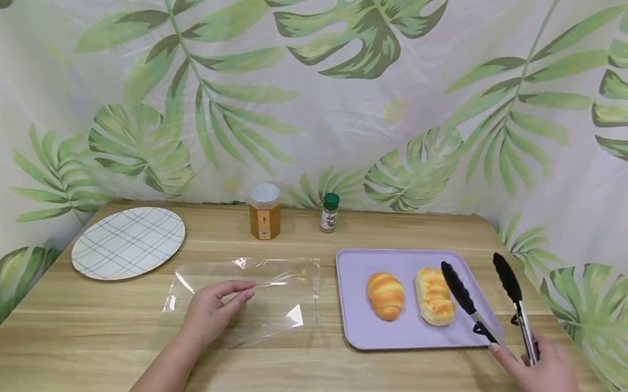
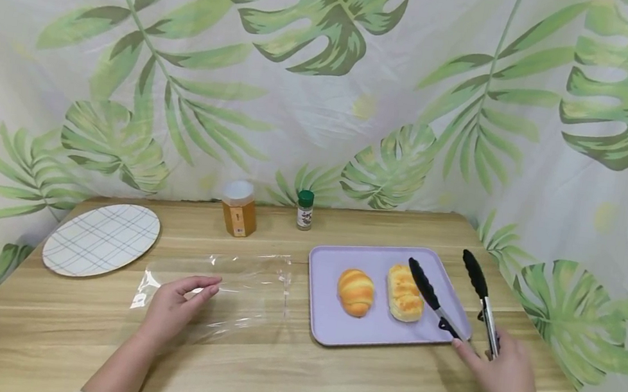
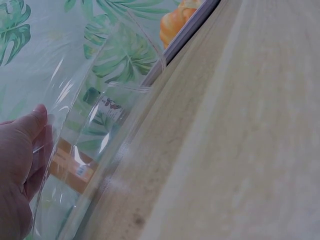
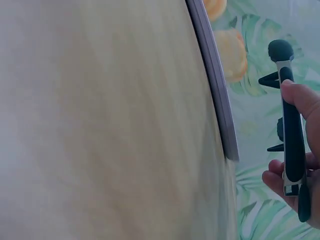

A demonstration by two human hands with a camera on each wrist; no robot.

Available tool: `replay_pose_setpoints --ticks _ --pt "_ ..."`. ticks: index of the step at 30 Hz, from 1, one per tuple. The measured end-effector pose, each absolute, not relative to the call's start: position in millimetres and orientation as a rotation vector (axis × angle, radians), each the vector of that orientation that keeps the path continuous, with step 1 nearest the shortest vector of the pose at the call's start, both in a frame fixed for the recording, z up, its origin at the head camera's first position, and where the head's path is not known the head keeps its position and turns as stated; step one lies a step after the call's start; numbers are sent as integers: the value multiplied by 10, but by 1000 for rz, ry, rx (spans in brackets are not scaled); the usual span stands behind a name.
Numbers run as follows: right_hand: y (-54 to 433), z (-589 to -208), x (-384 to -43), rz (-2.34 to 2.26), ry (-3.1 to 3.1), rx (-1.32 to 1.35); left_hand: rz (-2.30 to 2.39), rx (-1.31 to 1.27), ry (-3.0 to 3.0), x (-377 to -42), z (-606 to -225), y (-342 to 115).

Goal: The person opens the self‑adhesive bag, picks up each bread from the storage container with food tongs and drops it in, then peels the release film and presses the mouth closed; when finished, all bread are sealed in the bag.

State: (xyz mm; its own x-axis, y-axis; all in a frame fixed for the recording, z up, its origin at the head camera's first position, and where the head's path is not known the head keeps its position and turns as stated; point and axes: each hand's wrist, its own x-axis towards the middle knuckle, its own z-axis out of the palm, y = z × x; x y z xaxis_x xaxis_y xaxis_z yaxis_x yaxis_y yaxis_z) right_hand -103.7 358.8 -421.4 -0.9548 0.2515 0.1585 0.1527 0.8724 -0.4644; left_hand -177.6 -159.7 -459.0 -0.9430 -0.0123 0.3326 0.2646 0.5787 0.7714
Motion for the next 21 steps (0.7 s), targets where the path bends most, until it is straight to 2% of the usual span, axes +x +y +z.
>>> replay_pose_setpoints --ticks 21 --pt "3190 -4241 -826 636 -3093 -272 -1294 -208 -2503 -1773 -4600 -1598"
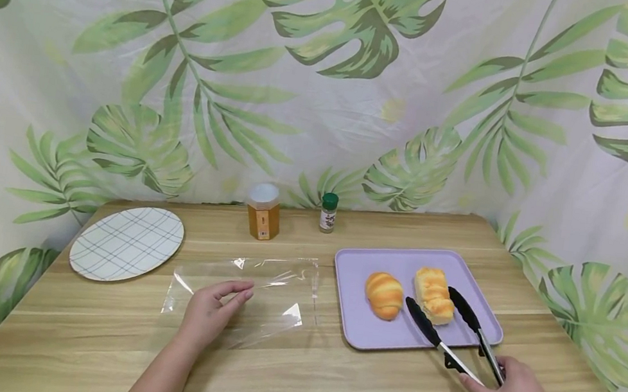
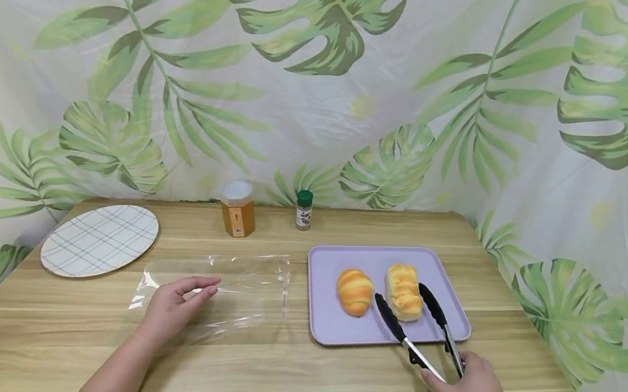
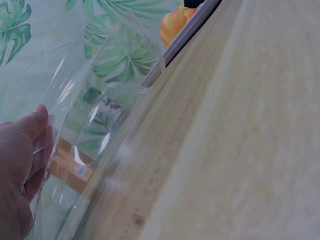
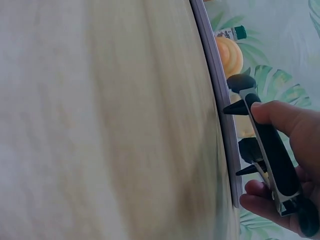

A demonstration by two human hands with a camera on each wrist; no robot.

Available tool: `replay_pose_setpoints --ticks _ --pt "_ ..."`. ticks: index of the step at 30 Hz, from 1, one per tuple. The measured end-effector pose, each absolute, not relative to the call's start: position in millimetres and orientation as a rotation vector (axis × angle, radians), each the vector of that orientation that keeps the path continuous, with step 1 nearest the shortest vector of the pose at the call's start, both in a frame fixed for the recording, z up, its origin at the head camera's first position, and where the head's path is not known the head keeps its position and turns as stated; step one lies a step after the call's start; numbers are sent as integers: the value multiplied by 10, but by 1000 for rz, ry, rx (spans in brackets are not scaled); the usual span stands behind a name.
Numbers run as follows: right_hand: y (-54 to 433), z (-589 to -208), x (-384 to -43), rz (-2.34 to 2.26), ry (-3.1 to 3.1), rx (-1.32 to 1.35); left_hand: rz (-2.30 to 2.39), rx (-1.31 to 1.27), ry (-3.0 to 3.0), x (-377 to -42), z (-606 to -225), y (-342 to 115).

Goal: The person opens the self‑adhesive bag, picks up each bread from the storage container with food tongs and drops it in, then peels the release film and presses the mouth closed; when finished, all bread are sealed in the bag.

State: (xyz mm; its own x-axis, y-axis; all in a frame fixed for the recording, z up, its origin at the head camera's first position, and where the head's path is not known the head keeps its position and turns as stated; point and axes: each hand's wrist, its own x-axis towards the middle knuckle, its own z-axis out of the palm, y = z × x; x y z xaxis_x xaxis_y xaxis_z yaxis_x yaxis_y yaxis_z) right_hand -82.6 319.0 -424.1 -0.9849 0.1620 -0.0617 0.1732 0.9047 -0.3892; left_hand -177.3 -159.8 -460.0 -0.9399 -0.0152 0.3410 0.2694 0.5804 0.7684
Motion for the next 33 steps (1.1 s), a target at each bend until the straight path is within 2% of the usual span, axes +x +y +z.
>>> replay_pose_setpoints --ticks 19,33 --pt "3299 -4202 -787 -597 2978 363 -1277 -209 -2511 -1780 -4606 -1596" --pt "3391 -4096 -743 -565 3171 230 -1288 -219 -2527 -1792 -4614 -1599"
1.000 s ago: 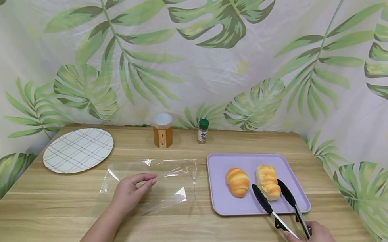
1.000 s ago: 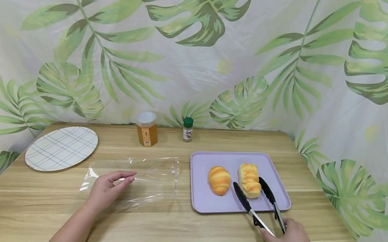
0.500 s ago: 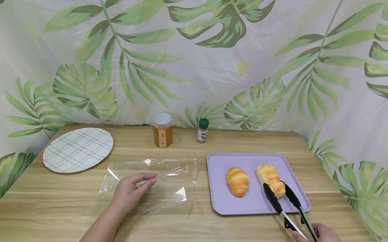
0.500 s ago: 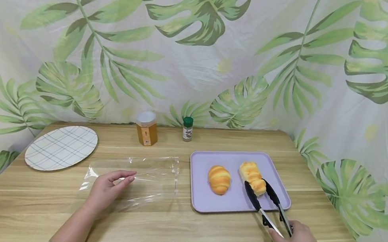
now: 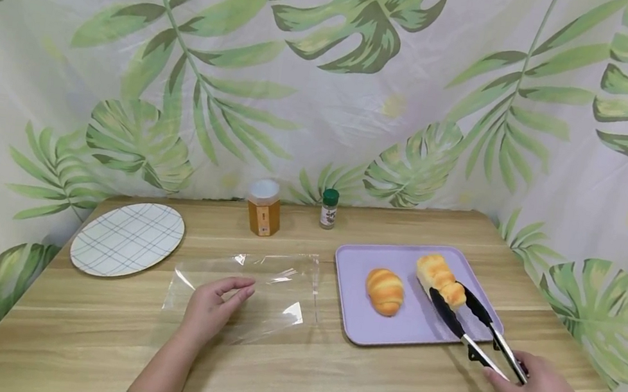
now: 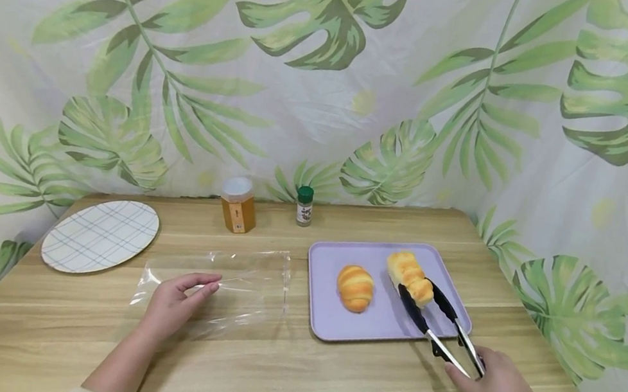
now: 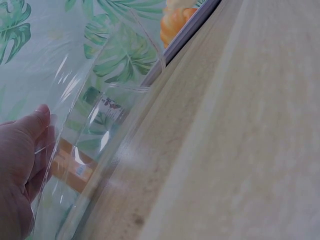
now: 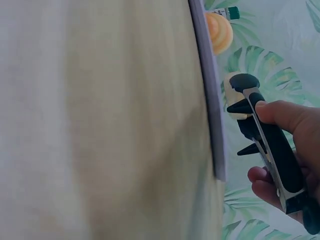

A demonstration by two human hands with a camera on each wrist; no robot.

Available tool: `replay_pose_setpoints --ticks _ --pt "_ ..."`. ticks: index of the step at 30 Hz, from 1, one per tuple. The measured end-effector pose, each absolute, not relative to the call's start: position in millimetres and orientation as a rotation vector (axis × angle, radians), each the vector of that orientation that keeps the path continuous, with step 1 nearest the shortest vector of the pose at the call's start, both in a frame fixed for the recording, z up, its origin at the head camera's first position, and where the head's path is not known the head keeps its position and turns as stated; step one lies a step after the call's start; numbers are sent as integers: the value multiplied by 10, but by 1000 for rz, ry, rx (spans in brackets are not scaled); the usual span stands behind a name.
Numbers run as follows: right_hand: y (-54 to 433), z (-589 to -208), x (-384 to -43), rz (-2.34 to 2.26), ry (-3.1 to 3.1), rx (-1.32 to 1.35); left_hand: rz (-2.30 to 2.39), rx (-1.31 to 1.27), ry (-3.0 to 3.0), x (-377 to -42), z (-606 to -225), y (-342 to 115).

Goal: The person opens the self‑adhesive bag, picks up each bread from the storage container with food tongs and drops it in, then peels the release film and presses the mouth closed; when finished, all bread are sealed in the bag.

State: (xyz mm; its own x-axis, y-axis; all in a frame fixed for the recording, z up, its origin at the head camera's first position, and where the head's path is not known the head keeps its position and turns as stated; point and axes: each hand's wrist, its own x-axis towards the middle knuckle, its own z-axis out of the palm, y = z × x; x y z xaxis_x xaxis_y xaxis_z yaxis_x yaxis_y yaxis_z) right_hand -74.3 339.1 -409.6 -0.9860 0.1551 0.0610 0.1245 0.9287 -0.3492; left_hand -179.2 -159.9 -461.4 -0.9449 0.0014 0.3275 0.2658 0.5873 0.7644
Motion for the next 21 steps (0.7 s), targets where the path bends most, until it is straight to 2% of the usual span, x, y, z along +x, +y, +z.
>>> replay_pose_setpoints --ticks 8,21 --pt "3309 -3873 -905 535 -2979 -35 -1285 -233 -2513 -1780 -4595 -1614" --pt "2909 -3677 -1316 547 -2907 639 -1296 -235 -2485 -1782 -4601 -1611"
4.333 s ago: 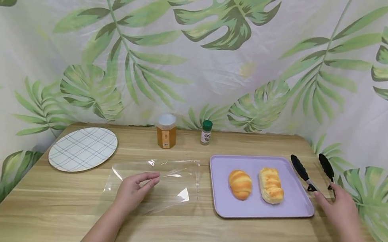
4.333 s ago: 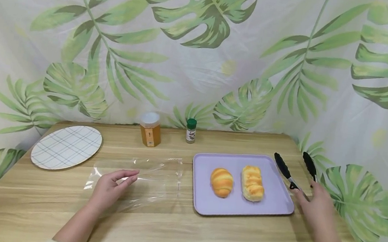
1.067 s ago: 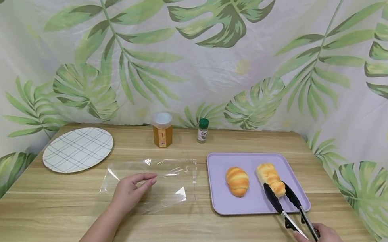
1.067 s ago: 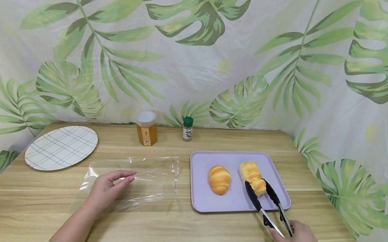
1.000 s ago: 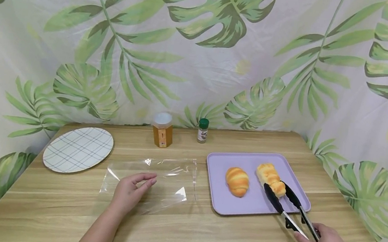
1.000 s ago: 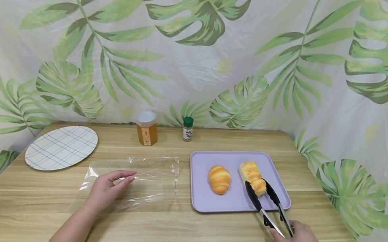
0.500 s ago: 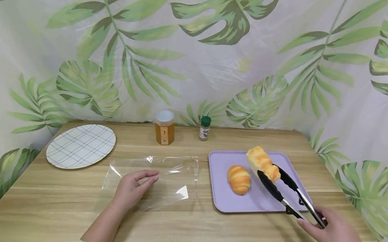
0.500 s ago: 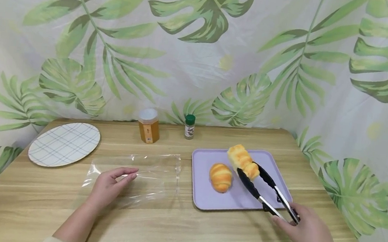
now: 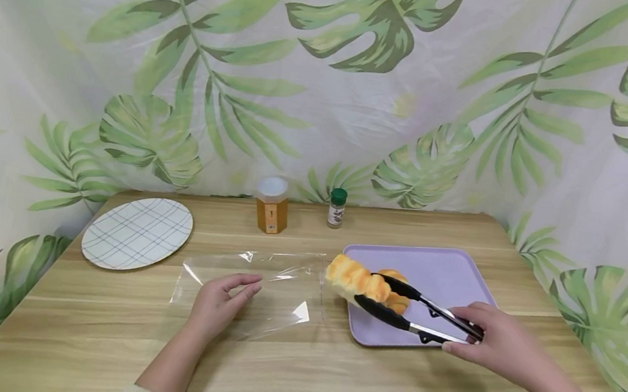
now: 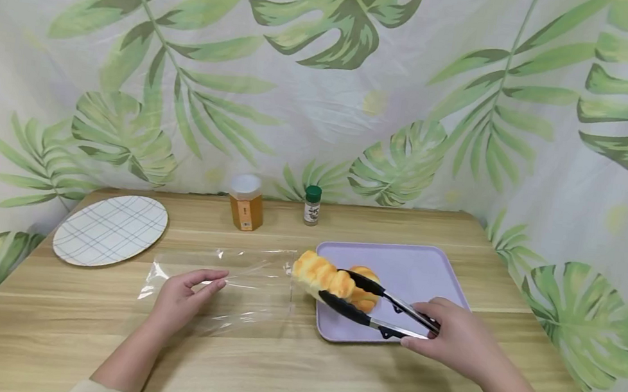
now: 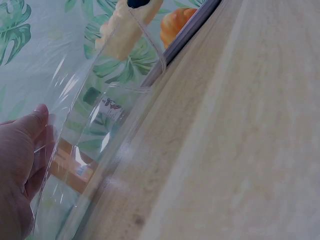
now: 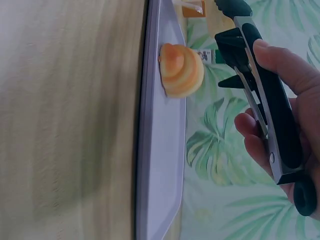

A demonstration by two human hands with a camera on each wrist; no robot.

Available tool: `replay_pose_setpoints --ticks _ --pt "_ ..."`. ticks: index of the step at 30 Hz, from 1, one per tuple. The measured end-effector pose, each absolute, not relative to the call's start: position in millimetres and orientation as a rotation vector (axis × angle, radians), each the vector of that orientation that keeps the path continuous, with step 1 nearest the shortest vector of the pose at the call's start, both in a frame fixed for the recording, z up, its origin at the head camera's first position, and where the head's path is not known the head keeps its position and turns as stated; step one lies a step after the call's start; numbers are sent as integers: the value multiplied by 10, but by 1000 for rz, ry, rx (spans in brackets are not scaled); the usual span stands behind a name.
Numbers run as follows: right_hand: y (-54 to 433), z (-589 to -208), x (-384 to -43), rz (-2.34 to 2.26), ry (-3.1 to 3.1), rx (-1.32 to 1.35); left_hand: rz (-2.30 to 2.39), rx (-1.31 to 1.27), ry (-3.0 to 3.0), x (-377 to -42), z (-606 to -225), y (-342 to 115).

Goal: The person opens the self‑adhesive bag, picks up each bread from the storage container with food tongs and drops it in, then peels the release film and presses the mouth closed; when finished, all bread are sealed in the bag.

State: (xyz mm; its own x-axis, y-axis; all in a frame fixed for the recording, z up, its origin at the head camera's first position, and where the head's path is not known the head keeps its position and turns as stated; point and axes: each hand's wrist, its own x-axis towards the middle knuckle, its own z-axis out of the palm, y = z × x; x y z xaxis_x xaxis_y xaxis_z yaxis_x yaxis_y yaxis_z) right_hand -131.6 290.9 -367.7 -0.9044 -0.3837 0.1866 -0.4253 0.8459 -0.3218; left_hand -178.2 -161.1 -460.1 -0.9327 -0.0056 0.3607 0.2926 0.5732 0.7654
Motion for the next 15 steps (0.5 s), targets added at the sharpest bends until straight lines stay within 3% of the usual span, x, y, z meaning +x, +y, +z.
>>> replay_pose_setpoints --ticks 15 --pt "2367 -3664 -1811 490 -3025 964 -1358 -303 -2445 -1753 -4568 -1612"
